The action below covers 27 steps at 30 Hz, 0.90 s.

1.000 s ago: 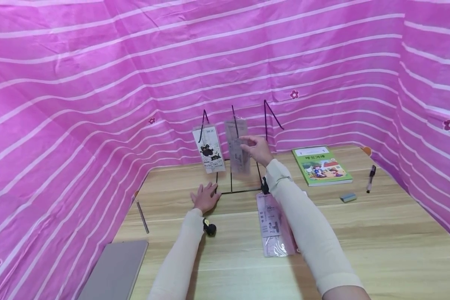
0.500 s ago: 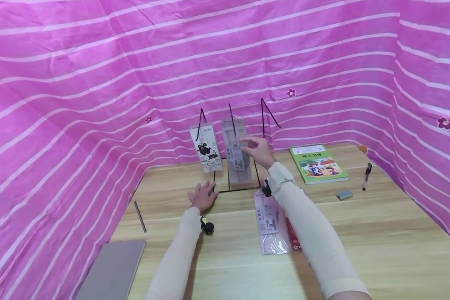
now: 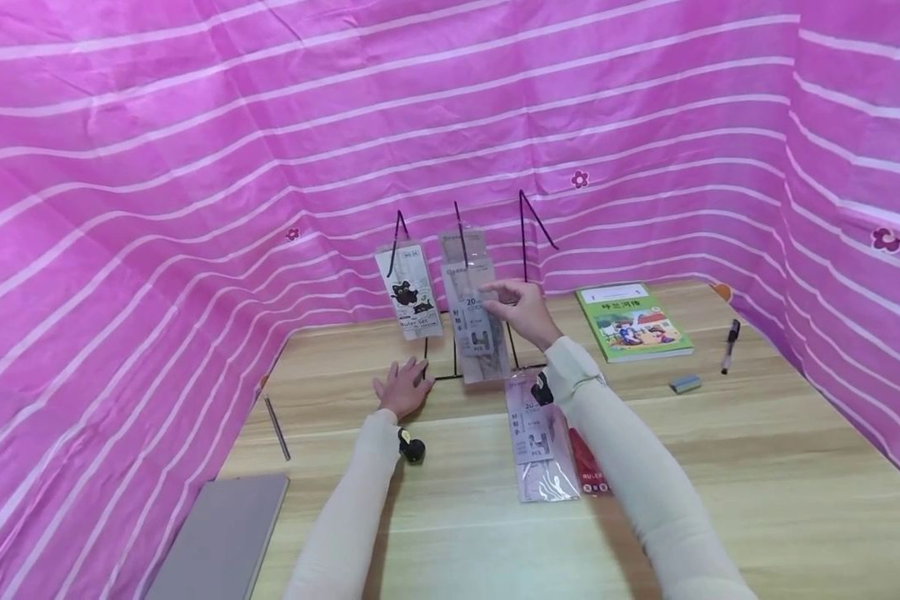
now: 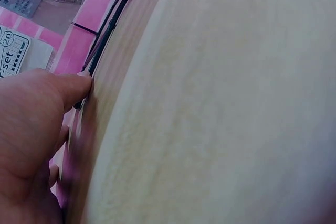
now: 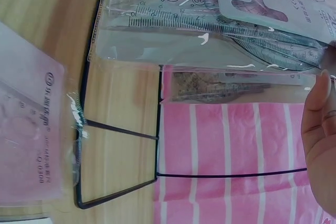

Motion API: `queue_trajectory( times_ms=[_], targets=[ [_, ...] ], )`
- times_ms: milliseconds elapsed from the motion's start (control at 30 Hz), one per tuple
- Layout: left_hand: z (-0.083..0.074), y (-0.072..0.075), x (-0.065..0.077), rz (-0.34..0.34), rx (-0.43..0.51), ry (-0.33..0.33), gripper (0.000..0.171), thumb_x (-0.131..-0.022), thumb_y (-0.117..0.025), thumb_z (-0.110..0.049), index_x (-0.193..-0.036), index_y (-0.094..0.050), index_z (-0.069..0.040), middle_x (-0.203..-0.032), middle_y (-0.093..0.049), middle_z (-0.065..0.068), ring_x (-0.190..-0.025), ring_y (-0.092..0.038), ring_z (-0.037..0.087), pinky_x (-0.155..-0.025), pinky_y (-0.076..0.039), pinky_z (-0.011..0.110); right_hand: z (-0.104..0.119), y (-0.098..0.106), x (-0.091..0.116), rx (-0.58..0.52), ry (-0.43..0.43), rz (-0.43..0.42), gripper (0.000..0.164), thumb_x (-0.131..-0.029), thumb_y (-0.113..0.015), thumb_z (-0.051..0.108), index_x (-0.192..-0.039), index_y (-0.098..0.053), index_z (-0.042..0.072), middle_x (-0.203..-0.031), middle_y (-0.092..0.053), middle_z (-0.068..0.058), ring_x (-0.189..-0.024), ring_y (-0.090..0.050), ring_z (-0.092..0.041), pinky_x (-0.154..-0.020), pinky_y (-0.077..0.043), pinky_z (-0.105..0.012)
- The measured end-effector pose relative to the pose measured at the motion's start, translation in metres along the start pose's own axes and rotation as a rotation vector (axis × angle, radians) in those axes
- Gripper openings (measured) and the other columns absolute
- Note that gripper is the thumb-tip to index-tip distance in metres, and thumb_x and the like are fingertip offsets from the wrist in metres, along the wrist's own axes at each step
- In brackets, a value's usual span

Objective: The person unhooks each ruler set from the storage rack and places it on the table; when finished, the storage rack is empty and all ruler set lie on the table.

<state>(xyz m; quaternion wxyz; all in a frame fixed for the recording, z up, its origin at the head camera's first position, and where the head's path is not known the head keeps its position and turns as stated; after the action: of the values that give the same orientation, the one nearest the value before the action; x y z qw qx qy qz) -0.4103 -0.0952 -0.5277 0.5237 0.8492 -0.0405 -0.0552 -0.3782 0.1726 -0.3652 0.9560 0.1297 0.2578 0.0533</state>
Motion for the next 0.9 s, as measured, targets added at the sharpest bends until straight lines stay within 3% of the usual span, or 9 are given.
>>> queue_trajectory(
  times_ms=[167,333,533,667,800,900],
  targets=[
    [0.0,0.0,-0.001,-0.004,-0.002,-0.001,0.054,-0.102,-0.049,-0.047,-0.152,-0.046,-0.026,-0.164,-0.033,0.006,-0.154,-0.013,0.042,-0.113,0.006,0.076,-0.003,0.002,0.011,-0.008,0.003,0.004,0.031,-0.091,-0.071,-0.002,-0.121,-0.066,-0.008,-0.113,-0.067,-0.029,-0.079,-0.065,-0.019,-0.072,-0.06,-0.027],
    [-0.002,0.002,0.002,0.0,0.004,0.0,0.053,-0.103,-0.049,-0.046,-0.152,-0.046,-0.025,-0.164,-0.032,0.006,-0.154,-0.013,0.042,-0.114,0.007,0.076,-0.001,0.003,0.022,-0.013,0.024,-0.002,0.033,-0.091,-0.071,-0.001,-0.123,-0.066,-0.006,-0.098,-0.067,-0.028,-0.071,-0.063,-0.029,-0.066,-0.057,-0.024],
    [-0.008,0.008,0.007,0.002,0.026,-0.005,0.052,-0.103,-0.05,-0.042,-0.151,-0.048,-0.021,-0.163,-0.033,0.008,-0.153,-0.013,0.043,-0.114,0.006,0.076,0.005,0.004,0.032,-0.054,0.061,-0.025,0.035,-0.09,-0.071,-0.004,-0.123,-0.065,-0.008,-0.082,-0.058,-0.013,-0.063,-0.054,-0.01,-0.059,-0.049,-0.017],
    [-0.009,0.01,0.009,0.005,0.027,-0.01,0.052,-0.103,-0.05,-0.041,-0.151,-0.049,-0.02,-0.163,-0.034,0.009,-0.153,-0.014,0.044,-0.113,0.005,0.077,0.007,0.004,0.04,-0.1,0.065,-0.029,0.035,-0.09,-0.07,-0.006,-0.124,-0.063,-0.01,-0.08,-0.057,-0.007,-0.062,-0.046,-0.006,-0.055,-0.043,-0.016],
    [-0.008,0.008,0.007,0.007,0.023,-0.009,0.052,-0.103,-0.05,-0.041,-0.151,-0.049,-0.02,-0.163,-0.034,0.009,-0.153,-0.014,0.044,-0.113,0.005,0.077,0.007,0.003,0.05,-0.157,0.034,-0.035,0.036,-0.09,-0.069,-0.007,-0.125,-0.062,-0.011,-0.08,-0.057,-0.006,-0.057,-0.041,-0.004,-0.051,-0.039,-0.015],
    [-0.008,0.008,0.005,0.005,0.03,-0.01,0.051,-0.103,-0.051,-0.041,-0.15,-0.049,-0.019,-0.163,-0.035,0.009,-0.153,-0.015,0.044,-0.113,0.005,0.078,-0.007,0.0,0.056,-0.201,-0.021,-0.057,0.038,-0.091,-0.071,-0.002,-0.128,-0.062,-0.008,-0.08,-0.061,-0.002,-0.059,-0.048,-0.002,-0.053,-0.045,-0.016]
  ],
)
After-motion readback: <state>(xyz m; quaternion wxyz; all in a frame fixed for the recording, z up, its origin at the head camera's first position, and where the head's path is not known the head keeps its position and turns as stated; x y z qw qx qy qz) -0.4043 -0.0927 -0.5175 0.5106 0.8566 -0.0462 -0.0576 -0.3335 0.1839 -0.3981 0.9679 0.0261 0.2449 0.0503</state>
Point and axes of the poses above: each hand's wrist, its own x-axis away from the middle knuckle, its own y-axis out of the back of the hand, z = x × y, the point moved 1 cm from there along -x, towards the middle knuckle
